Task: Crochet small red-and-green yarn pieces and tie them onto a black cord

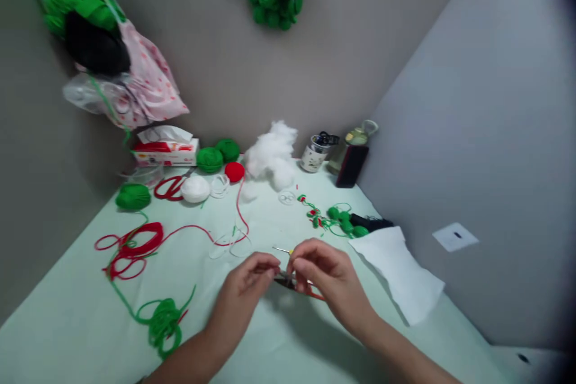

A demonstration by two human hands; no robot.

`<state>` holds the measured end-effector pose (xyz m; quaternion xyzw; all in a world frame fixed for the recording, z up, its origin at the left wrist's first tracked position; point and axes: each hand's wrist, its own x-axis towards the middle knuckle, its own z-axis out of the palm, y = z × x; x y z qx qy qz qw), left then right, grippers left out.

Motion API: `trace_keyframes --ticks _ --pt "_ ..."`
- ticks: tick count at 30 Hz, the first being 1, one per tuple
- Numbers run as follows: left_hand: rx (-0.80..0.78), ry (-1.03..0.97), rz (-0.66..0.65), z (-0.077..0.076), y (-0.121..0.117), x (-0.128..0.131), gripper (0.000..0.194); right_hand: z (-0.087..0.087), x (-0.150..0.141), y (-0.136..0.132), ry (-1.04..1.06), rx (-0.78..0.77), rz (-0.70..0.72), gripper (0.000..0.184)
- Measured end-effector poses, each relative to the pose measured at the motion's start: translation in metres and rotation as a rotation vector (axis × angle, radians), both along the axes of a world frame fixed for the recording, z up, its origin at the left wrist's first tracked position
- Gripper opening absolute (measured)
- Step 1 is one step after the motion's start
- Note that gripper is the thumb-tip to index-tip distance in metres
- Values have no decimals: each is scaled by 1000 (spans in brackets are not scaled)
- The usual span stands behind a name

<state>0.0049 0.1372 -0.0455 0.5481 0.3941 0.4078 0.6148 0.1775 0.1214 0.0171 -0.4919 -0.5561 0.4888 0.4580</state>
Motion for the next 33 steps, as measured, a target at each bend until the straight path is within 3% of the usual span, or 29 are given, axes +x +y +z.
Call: trace_keyframes --ticks 3,8,13,17,22,25,28,31,33 --pt "-65 -17 -67 9 1 -3 24 -11 6 -7 -47 -1 9 19" --pt "-113 37 -115 9 -3 -2 23 -23 1 -5 -5 49 9 17" --pt "-141 111 -90 9 -1 0 23 -36 2 -6 131 -104 25 26" --pt "-150 143 -66 11 -2 1 20 -44 7 -8 106 -161 38 38" --pt "-146 99 -107 7 -4 4 16 -47 8 -11 -143 -94 9 46" --pt "-136 84 -88 5 -5 4 16 -50 11 -11 -274 62 -46 37" --pt "-149 73 -69 6 -6 4 16 -54 17 -7 -496 263 -62 17" --pt "-150 63 -63 8 -5 3 16 -58 24 -1 -774 400 -23 28" --pt "-153 67 -58 9 -5 3 16 -62 29 3 -928 444 22 26"
